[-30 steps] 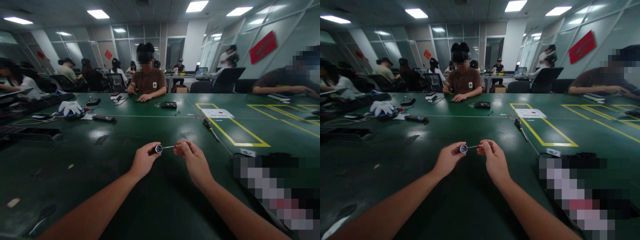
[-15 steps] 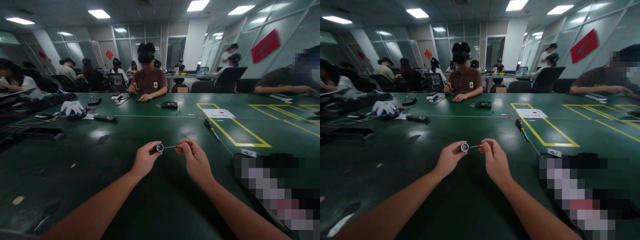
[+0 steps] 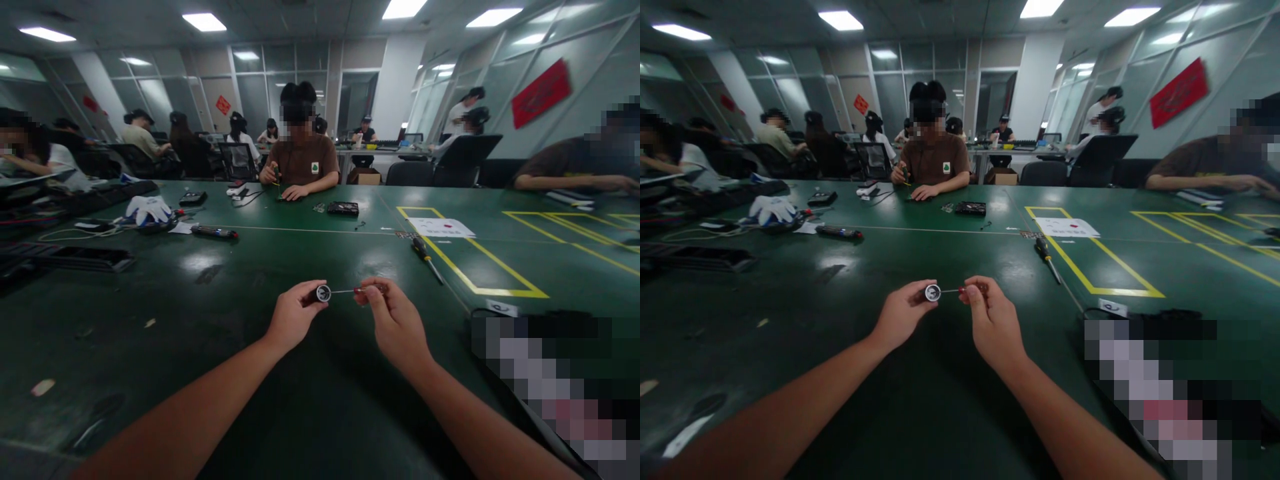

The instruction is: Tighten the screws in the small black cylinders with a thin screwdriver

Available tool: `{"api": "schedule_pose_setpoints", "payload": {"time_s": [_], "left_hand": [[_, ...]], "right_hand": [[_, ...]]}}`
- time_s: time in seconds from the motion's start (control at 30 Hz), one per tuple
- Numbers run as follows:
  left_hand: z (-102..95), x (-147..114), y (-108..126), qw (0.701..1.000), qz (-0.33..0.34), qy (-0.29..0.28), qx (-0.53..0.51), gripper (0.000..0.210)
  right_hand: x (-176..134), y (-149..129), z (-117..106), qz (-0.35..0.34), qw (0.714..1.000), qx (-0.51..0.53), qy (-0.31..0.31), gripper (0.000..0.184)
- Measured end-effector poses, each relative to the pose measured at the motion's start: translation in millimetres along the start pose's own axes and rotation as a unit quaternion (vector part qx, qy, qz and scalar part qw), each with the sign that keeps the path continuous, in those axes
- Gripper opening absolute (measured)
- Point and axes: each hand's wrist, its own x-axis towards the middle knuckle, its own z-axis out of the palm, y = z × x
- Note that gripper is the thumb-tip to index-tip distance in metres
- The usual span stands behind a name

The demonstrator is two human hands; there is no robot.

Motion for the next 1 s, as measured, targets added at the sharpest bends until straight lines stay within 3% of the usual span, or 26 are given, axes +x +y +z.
{"api": "schedule_pose_setpoints", "payload": {"time_s": [0.23, 0.87, 1.0], "left_hand": [[1.0, 2.0, -7.4, 1.0, 0.01, 0.005, -0.003, 0.044], [-0.9, 2.7, -4.6, 1.0, 0.002, 0.005, -0.023, 0.045], [-0.4, 1.2, -3.6, 1.0, 0.021, 0.0, -0.005, 0.043]], "right_hand": [[0.2, 3.5, 0.6, -0.01, 1.0, -0.009, -0.027, 0.027], [-4.0, -5.2, -5.8, -0.117, 0.981, -0.081, -0.132, 0.021], [-4.7, -3.5, -4.7, -0.087, 0.989, -0.044, -0.115, 0.021]]}}
